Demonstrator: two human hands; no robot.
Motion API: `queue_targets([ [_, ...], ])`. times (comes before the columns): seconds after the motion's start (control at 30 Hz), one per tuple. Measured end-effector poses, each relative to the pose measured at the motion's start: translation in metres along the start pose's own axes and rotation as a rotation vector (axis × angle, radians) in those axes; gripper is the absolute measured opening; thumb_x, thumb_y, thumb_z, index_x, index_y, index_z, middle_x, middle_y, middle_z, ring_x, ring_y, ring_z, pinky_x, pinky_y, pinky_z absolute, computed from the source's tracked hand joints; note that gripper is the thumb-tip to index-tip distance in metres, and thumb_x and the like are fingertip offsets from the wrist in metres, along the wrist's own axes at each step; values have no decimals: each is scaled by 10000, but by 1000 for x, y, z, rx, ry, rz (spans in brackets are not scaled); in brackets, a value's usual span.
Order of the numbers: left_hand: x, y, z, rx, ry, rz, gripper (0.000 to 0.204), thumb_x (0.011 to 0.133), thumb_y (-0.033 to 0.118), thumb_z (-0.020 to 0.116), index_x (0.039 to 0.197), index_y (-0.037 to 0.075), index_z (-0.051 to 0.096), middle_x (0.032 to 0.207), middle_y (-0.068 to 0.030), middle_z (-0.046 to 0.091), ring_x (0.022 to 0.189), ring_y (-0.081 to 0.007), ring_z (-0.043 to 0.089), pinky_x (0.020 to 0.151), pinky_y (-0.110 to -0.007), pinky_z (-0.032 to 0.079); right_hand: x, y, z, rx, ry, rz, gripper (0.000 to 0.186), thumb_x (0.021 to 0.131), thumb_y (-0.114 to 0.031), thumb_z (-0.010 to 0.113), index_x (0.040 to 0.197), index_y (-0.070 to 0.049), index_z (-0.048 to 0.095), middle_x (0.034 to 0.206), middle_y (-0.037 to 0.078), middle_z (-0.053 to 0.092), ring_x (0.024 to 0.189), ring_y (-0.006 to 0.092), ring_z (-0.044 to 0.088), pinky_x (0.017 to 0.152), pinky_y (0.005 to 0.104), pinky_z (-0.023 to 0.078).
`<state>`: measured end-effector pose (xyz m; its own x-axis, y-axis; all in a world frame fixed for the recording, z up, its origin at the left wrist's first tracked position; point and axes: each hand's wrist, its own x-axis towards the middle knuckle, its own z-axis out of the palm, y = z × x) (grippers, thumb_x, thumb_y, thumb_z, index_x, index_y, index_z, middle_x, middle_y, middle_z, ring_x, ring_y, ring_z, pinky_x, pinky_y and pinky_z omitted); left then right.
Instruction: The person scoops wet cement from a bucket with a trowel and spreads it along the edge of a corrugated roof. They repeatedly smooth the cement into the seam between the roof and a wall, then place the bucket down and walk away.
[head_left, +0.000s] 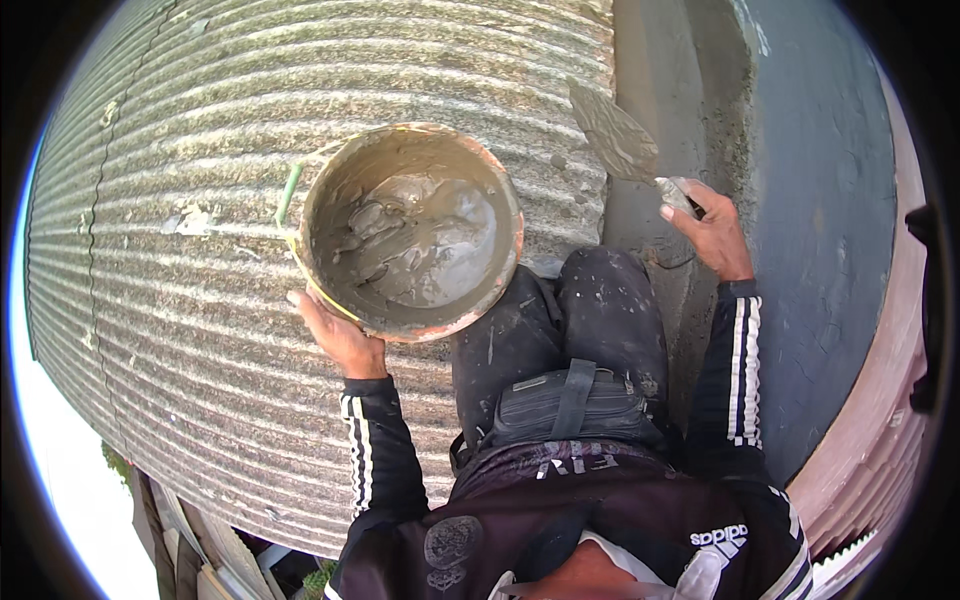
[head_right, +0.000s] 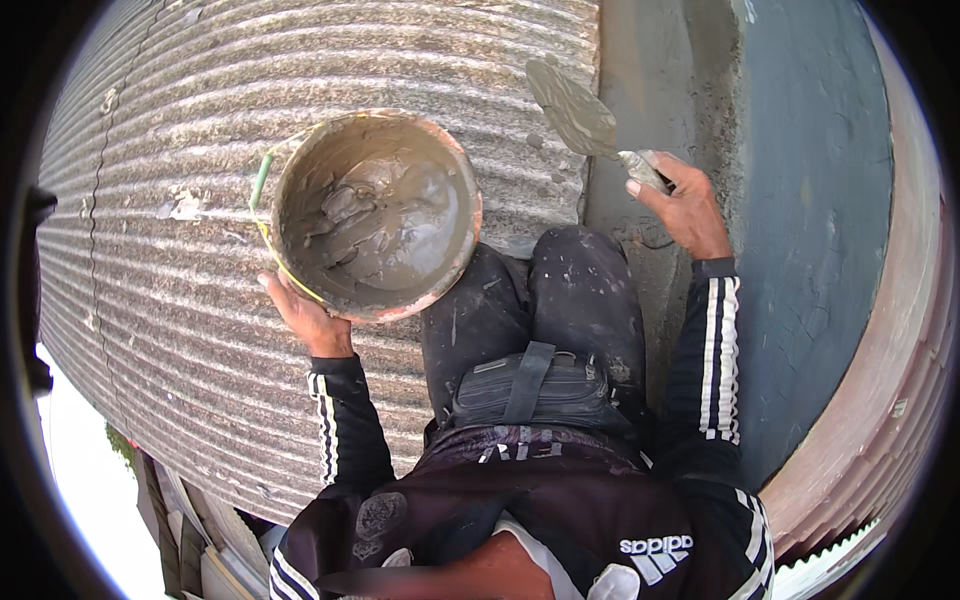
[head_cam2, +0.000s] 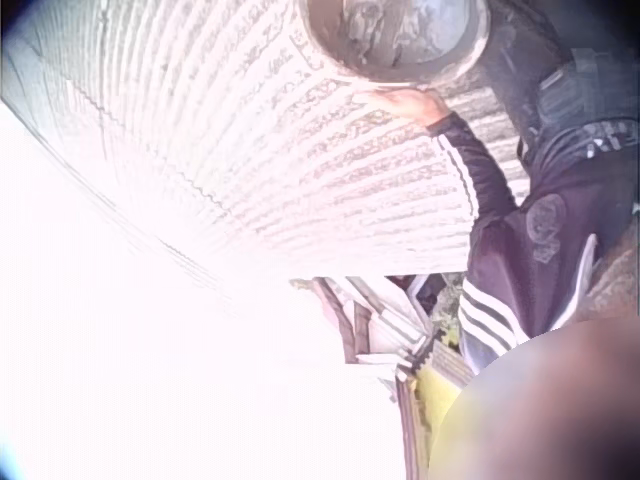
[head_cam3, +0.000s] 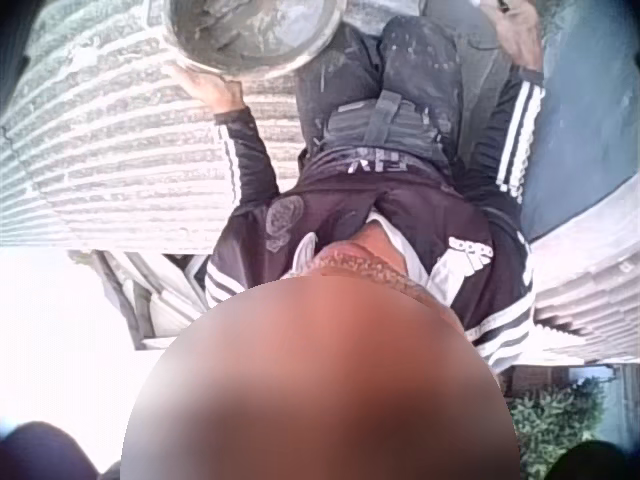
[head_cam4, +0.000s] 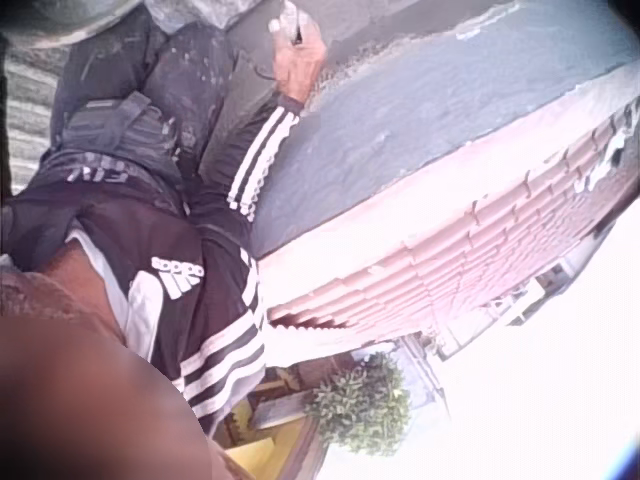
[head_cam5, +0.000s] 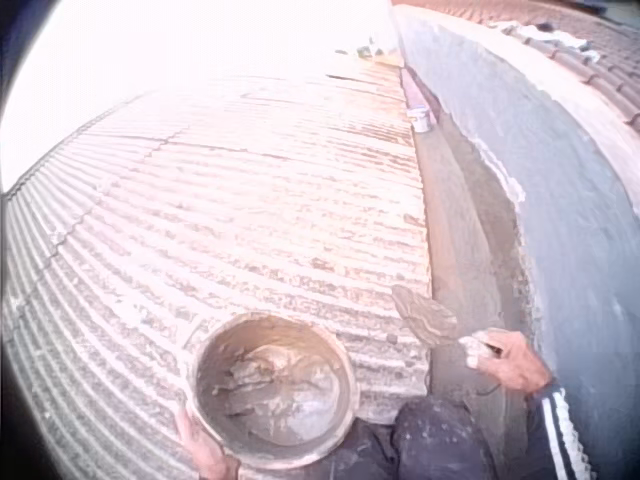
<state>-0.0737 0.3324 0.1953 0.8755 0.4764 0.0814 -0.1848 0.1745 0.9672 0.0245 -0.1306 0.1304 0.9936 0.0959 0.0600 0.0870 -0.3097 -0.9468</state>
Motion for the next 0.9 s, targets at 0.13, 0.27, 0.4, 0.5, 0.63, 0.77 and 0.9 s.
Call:
queue_targets([
  [0.13,-16,-15,-1,-186,16,-9,668,1124,528,384,1554,16,402,1525,-126,510,1351,-251,532,1139,-415,439,27,-139,27,-612,-157,-409,237,916,-153,732,1093,4,735,917,188,746,873,328,734,791,413,558],
  [0.27,-26,-22,-1,-164,64,64,627,1135,459,385,1550,-10,403,1533,-142,500,1375,-253,510,1149,-404,414,46,-192,110,-880,-445,-410,232,913,-179,687,970,46,701,879,237,724,884,440,716,801,509,570],
  [0.4,-38,-23,3,48,24,176,668,1144,465,321,1627,6,281,1633,-151,379,1495,-280,378,1236,-438,308,78,-202,171,-870,-565,-428,201,901,-176,637,918,-9,748,874,221,739,878,429,726,787,518,583],
  [0.5,-47,-33,16,67,90,238,673,1149,441,319,1632,-22,248,1643,-166,353,1502,-268,357,1239,-428,289,84,-199,198,-893,-700,-343,198,893,-151,618,929,-38,777,926,204,762,933,386,746,832,499,599],
  [0.63,-42,-23,13,238,171,240,633,1158,362,324,1610,-76,257,1624,-204,350,1484,-272,369,1224,-401,289,71,-192,207,-816,-734,-371,215,885,-167,648,937,3,768,936,236,754,935,410,740,846,491,594],
  [0.77,-13,-9,10,294,231,250,543,1163,300,356,1557,-73,373,1544,-201,447,1399,-253,456,1175,-373,347,60,-180,208,-654,-750,-312,274,908,-208,654,926,46,755,933,276,733,934,453,721,838,527,569],
  [0.9,-4,-5,16,348,278,181,461,1160,287,391,1465,-41,502,1397,-144,573,1266,-200,527,1091,-338,410,53,-161,204,-447,-718,-288,309,923,-240,681,955,64,729,892,290,709,866,448,710,794,516,550],
])
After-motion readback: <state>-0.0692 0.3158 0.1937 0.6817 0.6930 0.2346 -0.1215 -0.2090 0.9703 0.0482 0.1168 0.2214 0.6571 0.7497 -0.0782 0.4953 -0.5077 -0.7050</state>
